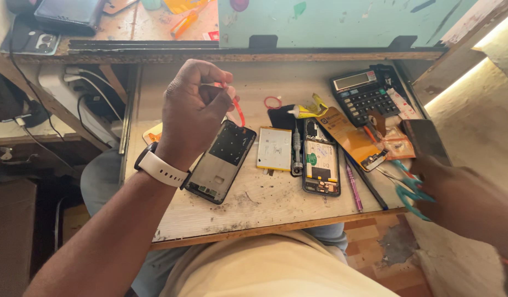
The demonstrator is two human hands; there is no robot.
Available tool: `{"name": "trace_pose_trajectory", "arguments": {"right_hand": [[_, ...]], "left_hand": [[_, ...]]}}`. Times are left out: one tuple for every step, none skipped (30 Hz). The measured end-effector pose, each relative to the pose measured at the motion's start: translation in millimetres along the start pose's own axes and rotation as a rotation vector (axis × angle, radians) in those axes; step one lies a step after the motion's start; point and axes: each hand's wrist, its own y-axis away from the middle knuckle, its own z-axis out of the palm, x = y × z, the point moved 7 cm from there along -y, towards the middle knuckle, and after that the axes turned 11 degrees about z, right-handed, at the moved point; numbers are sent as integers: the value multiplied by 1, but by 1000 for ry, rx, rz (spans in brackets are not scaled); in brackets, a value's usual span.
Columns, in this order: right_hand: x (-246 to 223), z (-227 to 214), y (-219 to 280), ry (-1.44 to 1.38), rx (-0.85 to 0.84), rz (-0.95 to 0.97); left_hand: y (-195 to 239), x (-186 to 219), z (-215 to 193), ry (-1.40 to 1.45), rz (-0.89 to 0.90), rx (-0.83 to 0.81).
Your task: The person cuts a pink cable into small segments using scissors. They repeatedly measure the cable against a disassembled smartphone, cut a segment, and place it on the phone's back panel. The process is repeated multiple times throughout the clip.
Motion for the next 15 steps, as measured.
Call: {"name": "trace_pose_trajectory", "arguments": {"right_hand": [[14,5,2,98,-53,69],[27,12,3,196,-106,138],[35,16,2,173,-106,147],[46,22,2,150,-106,156],[61,32,5,130,-107,173],[74,42,8,130,-81,174],[90,53,11,130,-53,178],[106,63,13,131,-25,180],[123,76,13,130,-87,200],[140,88,14,130,-149,219],[154,99,17,126,-212,236],[164,102,17,-40,-192,222],[176,104,24,-119,-187,224],[185,105,29,-152,-174,243],[191,104,32,-181,-155,260]], "left_hand": [[0,0,0,23,5,-1],[0,-1,0,46,11,-3],[0,-1,0,71,17,-3],[-1,-1,-1,67,24,-4],[-1,-2,0,72,31,-6],[0,-3,0,77,38,-9],[0,-2,1,64,52,-12],[1,-2,1,51,66,-14],[1,-1,0,33,81,-16],[1,-1,1,49,79,-20],[1,-1,1,62,78,-25],[1,-2,2,76,76,-30],[2,-2,2,65,85,-29],[1,-3,1,54,94,-28],[1,-4,1,39,106,-26]]}}
